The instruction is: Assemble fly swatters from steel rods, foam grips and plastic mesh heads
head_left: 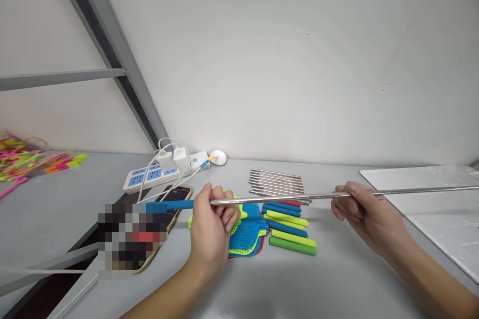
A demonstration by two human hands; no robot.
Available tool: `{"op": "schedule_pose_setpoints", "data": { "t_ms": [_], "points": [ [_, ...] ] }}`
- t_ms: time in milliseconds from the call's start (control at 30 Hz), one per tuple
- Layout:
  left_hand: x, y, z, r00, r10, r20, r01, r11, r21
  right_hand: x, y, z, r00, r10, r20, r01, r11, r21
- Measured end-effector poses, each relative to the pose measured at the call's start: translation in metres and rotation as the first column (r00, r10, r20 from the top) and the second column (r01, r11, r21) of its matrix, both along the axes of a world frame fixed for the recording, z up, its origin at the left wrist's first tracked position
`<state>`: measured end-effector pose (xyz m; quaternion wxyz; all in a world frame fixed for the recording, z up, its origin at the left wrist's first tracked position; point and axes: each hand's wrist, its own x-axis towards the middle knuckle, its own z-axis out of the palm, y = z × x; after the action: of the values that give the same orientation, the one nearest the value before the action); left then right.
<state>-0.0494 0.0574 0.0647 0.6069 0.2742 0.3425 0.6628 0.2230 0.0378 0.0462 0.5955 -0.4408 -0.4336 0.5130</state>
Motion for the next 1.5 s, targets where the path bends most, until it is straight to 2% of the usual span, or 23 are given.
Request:
{"op": "schedule_pose_setpoints", "data": {
  "t_ms": [100, 167, 200, 300, 400, 533, 633, 733, 833, 900, 1033, 1200, 1367, 1500],
  "points": [
    [0.008, -0.010, -0.009, 0.998, -0.049, -0.037, 0.049, 0.999, 0.013, -0.002, -0.004, -0.004, 0.991, 0.086, 0.105, -0.093, 0.994, 0.062],
    [0.016, -0.020, -0.020, 0.976, -0.191, -0.101, 0.189, 0.981, -0.030, -0.011, -0.011, -0.009, 0.939, 0.229, 0.256, -0.255, 0.964, 0.072],
    [0.019, -0.024, -0.026, 0.947, -0.290, -0.141, 0.283, 0.957, -0.069, -0.017, -0.016, -0.012, 0.901, 0.292, 0.321, -0.326, 0.943, 0.058],
    [0.025, -0.032, -0.039, 0.892, -0.397, -0.217, 0.377, 0.917, -0.129, -0.031, -0.029, -0.018, 0.855, 0.350, 0.382, -0.388, 0.921, 0.024],
    [0.023, -0.032, -0.040, 0.868, -0.385, -0.314, 0.380, 0.922, -0.081, -0.034, -0.032, -0.020, 0.866, 0.336, 0.371, -0.372, 0.928, 0.026],
    [0.018, -0.029, -0.032, 0.892, -0.376, -0.250, 0.374, 0.926, -0.057, -0.027, -0.025, -0.022, 0.872, 0.349, 0.344, -0.387, 0.921, 0.047],
    [0.016, -0.026, -0.026, 0.947, -0.275, -0.167, 0.267, 0.961, -0.065, -0.025, -0.021, -0.022, 0.896, 0.334, 0.293, -0.364, 0.930, 0.053],
    [0.014, -0.020, -0.018, 0.991, -0.127, -0.048, 0.121, 0.987, -0.102, -0.025, -0.018, -0.018, 0.935, 0.310, 0.171, -0.321, 0.946, 0.043],
    [0.008, -0.011, -0.008, 0.999, -0.011, 0.030, 0.014, 0.994, -0.105, -0.020, -0.014, -0.014, 0.973, 0.230, -0.002, -0.229, 0.973, 0.035],
    [0.003, -0.005, -0.002, 0.999, 0.018, 0.035, -0.016, 0.998, -0.062, -0.015, -0.010, -0.012, 0.985, 0.172, -0.034, -0.170, 0.985, 0.036],
    [-0.002, -0.002, 0.003, 1.000, 0.013, 0.026, -0.013, 1.000, 0.000, -0.008, -0.007, -0.015, 0.988, 0.151, 0.044, -0.151, 0.988, 0.007],
    [0.004, -0.006, -0.002, 0.998, -0.060, 0.015, 0.060, 0.998, -0.013, -0.013, -0.011, -0.021, 0.972, 0.158, 0.172, -0.162, 0.987, 0.010],
    [0.008, -0.010, -0.004, 0.997, -0.068, 0.033, 0.069, 0.996, -0.057, -0.016, -0.013, -0.015, 0.990, 0.055, 0.129, -0.056, 0.998, 0.001],
    [0.010, -0.013, -0.001, 0.990, -0.138, 0.006, 0.138, 0.988, -0.067, -0.013, -0.012, -0.010, 0.988, 0.081, 0.130, -0.085, 0.996, 0.032]
  ]
}}
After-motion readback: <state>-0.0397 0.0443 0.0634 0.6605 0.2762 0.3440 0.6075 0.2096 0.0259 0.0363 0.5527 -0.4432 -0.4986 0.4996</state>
